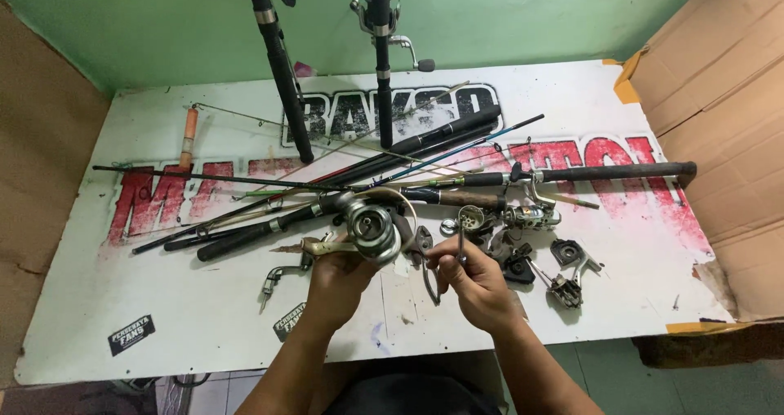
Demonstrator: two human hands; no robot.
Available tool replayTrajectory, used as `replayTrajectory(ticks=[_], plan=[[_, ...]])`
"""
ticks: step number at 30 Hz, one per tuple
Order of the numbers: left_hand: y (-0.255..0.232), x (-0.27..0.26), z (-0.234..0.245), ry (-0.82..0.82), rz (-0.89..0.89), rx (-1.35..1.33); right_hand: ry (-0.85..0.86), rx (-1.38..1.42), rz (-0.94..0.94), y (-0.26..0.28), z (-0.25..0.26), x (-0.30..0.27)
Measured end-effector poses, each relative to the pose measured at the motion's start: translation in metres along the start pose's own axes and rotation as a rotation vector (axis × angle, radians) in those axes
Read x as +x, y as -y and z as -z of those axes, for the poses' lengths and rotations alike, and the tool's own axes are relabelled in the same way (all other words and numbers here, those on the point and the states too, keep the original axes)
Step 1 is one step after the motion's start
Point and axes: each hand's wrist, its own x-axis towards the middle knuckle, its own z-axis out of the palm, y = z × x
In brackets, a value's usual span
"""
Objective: The recorder is disassembling and cleaning a fishing reel at a table.
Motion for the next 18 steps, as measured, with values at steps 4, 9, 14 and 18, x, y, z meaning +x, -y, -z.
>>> replayTrajectory(ticks=[4,9,14,18], plan=[[0.027,0.002,0.009,-0.047,-0.041,-0.086,0.01,-0.025,0.034,0.004,-0.003,0.006],[0.02,-0.001,0.001,-0.024,-0.013,0.0,-0.062,-0.047,-0.045,-0.011,-0.001,0.003],[0.025,-0.003,0.001,0.084,0.076,-0.034,0.031,-0.046,-0.018,0.033,-0.026,0.015],[0.017,-0.004,0.004,0.157,0.144,-0.005,0.058,-0.04,-0.064,0.039,-0.028,0.018]])
